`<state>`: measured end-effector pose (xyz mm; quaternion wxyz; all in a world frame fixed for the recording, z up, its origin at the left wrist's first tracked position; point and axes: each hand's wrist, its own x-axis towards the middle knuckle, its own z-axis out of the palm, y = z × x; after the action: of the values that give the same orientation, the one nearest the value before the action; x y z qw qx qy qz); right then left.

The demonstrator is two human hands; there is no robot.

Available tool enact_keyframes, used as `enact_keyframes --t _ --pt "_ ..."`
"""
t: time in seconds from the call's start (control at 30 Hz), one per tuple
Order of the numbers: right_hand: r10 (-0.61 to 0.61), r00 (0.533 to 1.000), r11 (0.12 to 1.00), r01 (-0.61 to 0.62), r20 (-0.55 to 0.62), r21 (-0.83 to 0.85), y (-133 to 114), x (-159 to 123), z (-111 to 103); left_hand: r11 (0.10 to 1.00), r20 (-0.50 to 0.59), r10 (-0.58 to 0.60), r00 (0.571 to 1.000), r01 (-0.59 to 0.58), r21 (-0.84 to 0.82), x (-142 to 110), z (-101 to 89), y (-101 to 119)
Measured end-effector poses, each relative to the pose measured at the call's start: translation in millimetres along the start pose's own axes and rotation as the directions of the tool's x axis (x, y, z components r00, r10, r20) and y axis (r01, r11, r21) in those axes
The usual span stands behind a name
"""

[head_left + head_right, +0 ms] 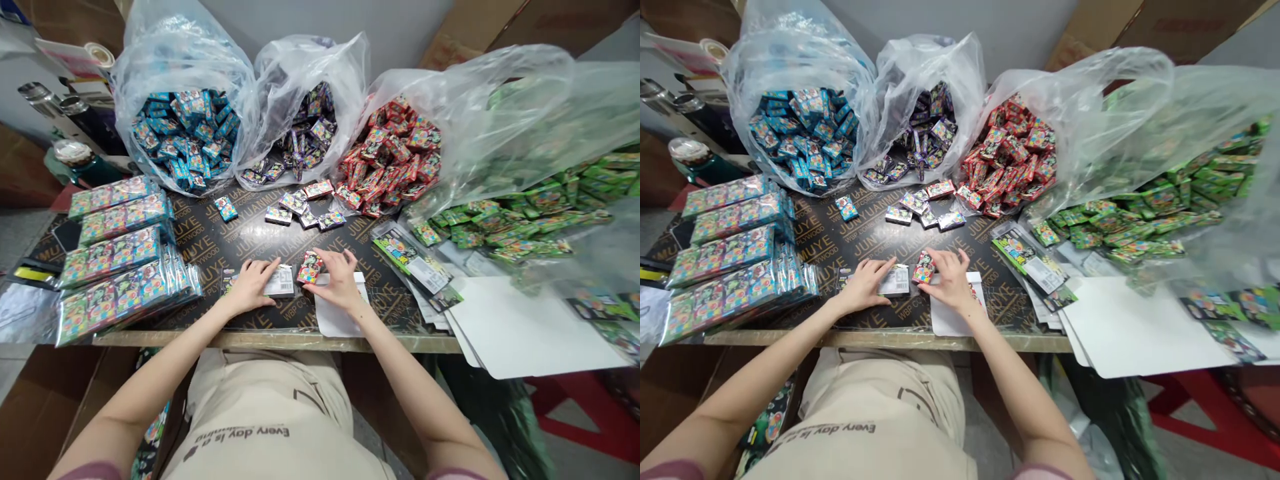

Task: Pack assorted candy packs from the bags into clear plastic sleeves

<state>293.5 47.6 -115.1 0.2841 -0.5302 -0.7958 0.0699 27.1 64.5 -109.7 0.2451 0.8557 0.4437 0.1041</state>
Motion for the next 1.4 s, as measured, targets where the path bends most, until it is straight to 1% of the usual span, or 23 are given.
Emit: enact_keyframes --t 0.07,0.13,0.27,0.4,0.47,0.53,0.6,0.63,0.67,0.73,0.77,0.8,0.83,0.9,0.97,1.07,1.1,1.13,1.17,1.23,1.3,1.33,1.4 --pt "-0.011 0.997 0.999 0.009 0.079 0.032 1 -5 6 0.998 -0.02 0.02 1.0 -0.019 0.052 -1 3.2 -4" --pt "-0.025 0.989 0.993 0.008 0.144 0.117 0 -6 9 0.998 -0.059 0.046 0.997 -0.044 0.035 -2 4.1 -4" --pt "-0.083 0.961 0.96 0.006 0.264 0.28 -4 -4 8 0.989 -0.054 0.143 0.988 -0.145 -0.023 -3 4.7 -4" --pt "0.13 0.979 0.953 -0.168 0.157 0.253 -17 -4 3 0.995 -0.117 0.096 0.988 -0.096 0.0 -1 8.6 -8" --pt "0.119 0.975 0.935 -0.173 0.186 0.309 -20 -4 -1 0.996 -0.124 0.086 0.989 -0.085 0.008 2 10.4 -10" --pt "0.059 0.975 0.933 -0.131 0.215 0.335 -9 -1 -8 0.996 -0.114 0.093 0.989 -0.091 0.023 4 11.3 -11" --pt "0.178 0.981 0.955 -0.19 0.074 0.229 22 5 -22 0.994 -0.102 0.096 0.99 -0.09 0.056 4 11.8 -11" --pt "0.304 0.95 0.946 -0.292 -0.071 0.141 45 9 -31 0.993 -0.094 0.098 0.991 -0.09 0.081 3 12.1 -12" --pt "0.437 0.869 0.898 -0.436 -0.233 0.059 70 12 -41 0.99 -0.084 0.1 0.991 -0.091 0.108 2 12.7 -12" --pt "0.637 0.62 0.68 -0.732 -0.459 -0.044 125 16 -62 0.982 -0.062 0.108 0.992 -0.097 0.16 -1 14.2 -14" --pt "0.705 0.53 0.567 -0.82 -0.471 -0.076 151 16 -72 0.979 -0.053 0.112 0.992 -0.101 0.179 -3 15.1 -16" --pt "0.763 0.49 0.488 -0.864 -0.422 -0.121 174 15 -82 0.977 -0.046 0.112 0.993 -0.101 0.19 -4 15.8 -17" --pt "0.801 0.482 0.449 -0.876 -0.355 -0.177 192 13 -91 0.976 -0.043 0.107 0.993 -0.097 0.193 -5 16.1 -18" --pt "0.812 0.524 0.452 -0.843 -0.259 -0.29 215 5 -106 0.98 -0.045 0.087 0.995 -0.077 0.183 -6 14.8 -20" --pt "0.759 0.577 0.47 -0.806 -0.301 -0.36 215 -4 -117 0.989 -0.084 0.053 0.995 -0.04 0.144 -4 10.9 -18" --pt "0.647 0.607 0.525 -0.794 -0.462 -0.307 173 -12 -115 0.995 -0.203 -0.052 0.978 0.035 -0.088 3 2.8 2" --pt "0.615 0.627 0.589 -0.768 -0.477 -0.251 148 -13 -108 0.972 -0.226 -0.118 0.967 0.066 -0.225 7 0.7 14" --pt "0.576 0.688 0.691 -0.698 -0.441 -0.186 120 -15 -97 0.92 -0.218 -0.191 0.957 0.097 -0.379 12 -0.5 28" --pt "0.518 0.766 0.795 -0.595 -0.38 -0.114 88 -16 -84 0.831 -0.171 -0.269 0.948 0.139 -0.538 17 -0.7 41" --pt "0.398 0.883 0.914 -0.405 -0.249 0.023 26 -21 -56 0.536 0.047 -0.342 0.938 0.237 -0.81 28 1.4 67" --pt "0.307 0.942 0.947 -0.288 -0.135 0.143 -23 -25 -33 0.235 0.232 -0.34 0.912 0.321 -0.917 35 4.5 81" --pt "0.264 0.96 0.951 -0.243 -0.092 0.191 -39 -26 -25 0.131 0.28 -0.338 0.898 0.34 -0.931 36 5.3 84" --pt "0.169 0.986 0.951 -0.16 -0.01 0.266 -55 -24 -20 0.036 0.327 -0.349 0.878 0.362 -0.932 33 4.2 81"
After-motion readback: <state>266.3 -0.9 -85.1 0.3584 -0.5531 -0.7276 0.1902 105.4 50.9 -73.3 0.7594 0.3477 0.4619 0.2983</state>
